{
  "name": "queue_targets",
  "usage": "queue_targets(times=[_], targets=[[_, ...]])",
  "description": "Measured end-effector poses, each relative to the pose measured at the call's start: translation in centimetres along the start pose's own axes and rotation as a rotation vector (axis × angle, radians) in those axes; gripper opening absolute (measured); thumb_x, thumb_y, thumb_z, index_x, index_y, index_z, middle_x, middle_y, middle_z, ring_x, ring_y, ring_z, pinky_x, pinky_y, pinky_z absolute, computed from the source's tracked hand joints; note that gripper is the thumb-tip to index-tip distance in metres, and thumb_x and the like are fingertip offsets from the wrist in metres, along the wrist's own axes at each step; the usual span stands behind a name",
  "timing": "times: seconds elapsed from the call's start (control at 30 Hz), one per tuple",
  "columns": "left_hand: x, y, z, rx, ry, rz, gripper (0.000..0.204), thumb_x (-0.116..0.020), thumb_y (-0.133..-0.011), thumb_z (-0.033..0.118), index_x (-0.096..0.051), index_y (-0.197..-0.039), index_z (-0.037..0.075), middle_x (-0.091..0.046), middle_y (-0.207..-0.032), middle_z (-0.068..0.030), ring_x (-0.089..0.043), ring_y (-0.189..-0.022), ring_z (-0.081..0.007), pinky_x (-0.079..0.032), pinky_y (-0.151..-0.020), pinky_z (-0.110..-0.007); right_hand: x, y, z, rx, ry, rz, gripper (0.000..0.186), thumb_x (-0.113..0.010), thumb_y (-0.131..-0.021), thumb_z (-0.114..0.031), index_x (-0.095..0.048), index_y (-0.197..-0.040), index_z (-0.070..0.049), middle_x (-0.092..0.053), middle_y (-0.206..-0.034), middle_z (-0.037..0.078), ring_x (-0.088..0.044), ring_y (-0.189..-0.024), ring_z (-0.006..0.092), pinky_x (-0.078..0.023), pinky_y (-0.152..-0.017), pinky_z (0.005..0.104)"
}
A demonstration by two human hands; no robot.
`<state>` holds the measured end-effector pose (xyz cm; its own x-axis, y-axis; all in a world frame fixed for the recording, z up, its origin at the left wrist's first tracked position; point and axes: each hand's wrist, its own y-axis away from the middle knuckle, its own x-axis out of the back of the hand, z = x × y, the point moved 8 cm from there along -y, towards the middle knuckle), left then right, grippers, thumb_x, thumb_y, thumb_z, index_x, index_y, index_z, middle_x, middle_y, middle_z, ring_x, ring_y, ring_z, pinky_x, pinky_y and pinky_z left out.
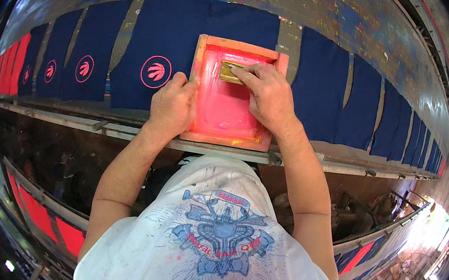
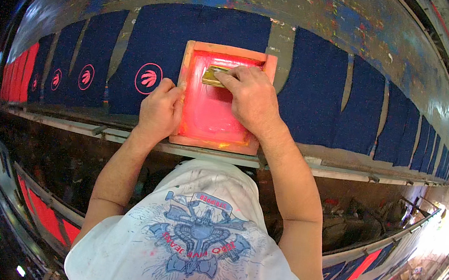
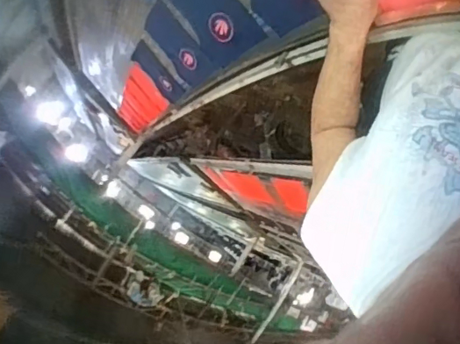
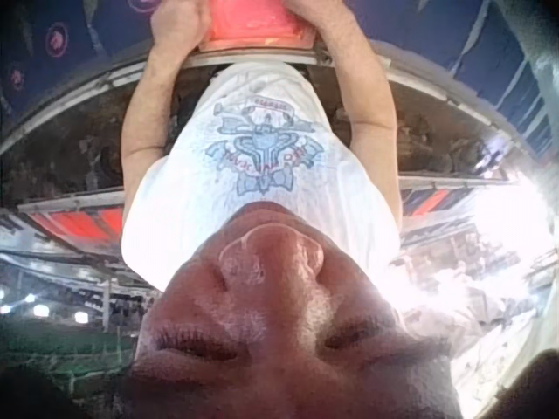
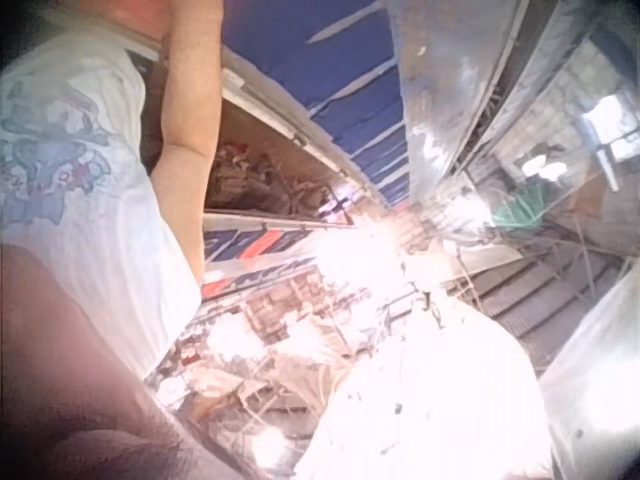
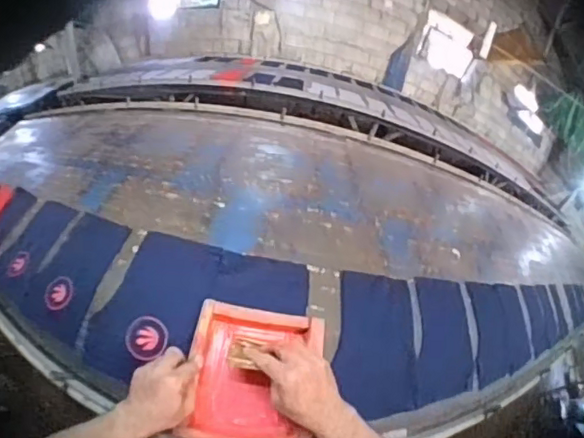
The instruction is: The person repeatedly applies pink ink to a screen-printing frame using a squeegee, then presses the frame onto dark blue fabric pieces laid out on a table to transfer a circular logo. The person handles multiple fabric pieces one at a time, re-inking the screen between each print.
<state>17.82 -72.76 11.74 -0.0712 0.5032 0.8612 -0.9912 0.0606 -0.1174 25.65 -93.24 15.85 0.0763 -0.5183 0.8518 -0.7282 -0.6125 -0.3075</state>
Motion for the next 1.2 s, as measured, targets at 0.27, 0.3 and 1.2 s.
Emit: queue_targets(times=[0.27, 0.3, 1.2], targets=[[-0.3, 0.2, 0.0, 0.056, 0.063, 0.042, 0.029, -0.082, -0.102, 0.008, -0.081, -0.130, 0.000, -0.070, -0.110, -0.0161, -0.075, -0.095, -0.0365, -0.062, -0.082, -0.047, -0.5, 1.4, -0.7, -0.012, -0.018, -0.022, 0.047, -0.074, -0.087, 0.003, -0.087, -0.130, -0.012, -0.081, -0.114, 0.012, -0.078, -0.107, 0.0353, -0.064, -0.096, 0.0486], [-0.4, 0.4, -0.2, 0.068, 0.078, 0.043, 0.030, -0.082, -0.101, 0.007, -0.081, -0.130, -0.001, -0.070, -0.111, -0.0168, -0.076, -0.097, -0.0366, -0.062, -0.084, -0.046, -0.5, 2.2, -1.5, -0.001, -0.025, -0.032, 0.047, -0.074, -0.087, 0.002, -0.087, -0.130, -0.012, -0.081, -0.114, 0.013, -0.078, -0.107, 0.0356, -0.064, -0.096, 0.0487], [-2.5, 2.6, -2.7, 0.360, 0.139, 0.087, 0.050, -0.089, -0.093, 0.021, -0.077, -0.137, 0.001, -0.072, -0.111, -0.0171, -0.078, -0.100, -0.0412, -0.065, -0.087, -0.053, -1.1, -9.5, 10.1, -0.335, 0.227, -0.404, 0.029, -0.071, -0.103, -0.022, -0.091, -0.124, -0.014, -0.087, -0.120, 0.019, -0.083, -0.115, 0.0410, -0.066, -0.099, 0.0542]])
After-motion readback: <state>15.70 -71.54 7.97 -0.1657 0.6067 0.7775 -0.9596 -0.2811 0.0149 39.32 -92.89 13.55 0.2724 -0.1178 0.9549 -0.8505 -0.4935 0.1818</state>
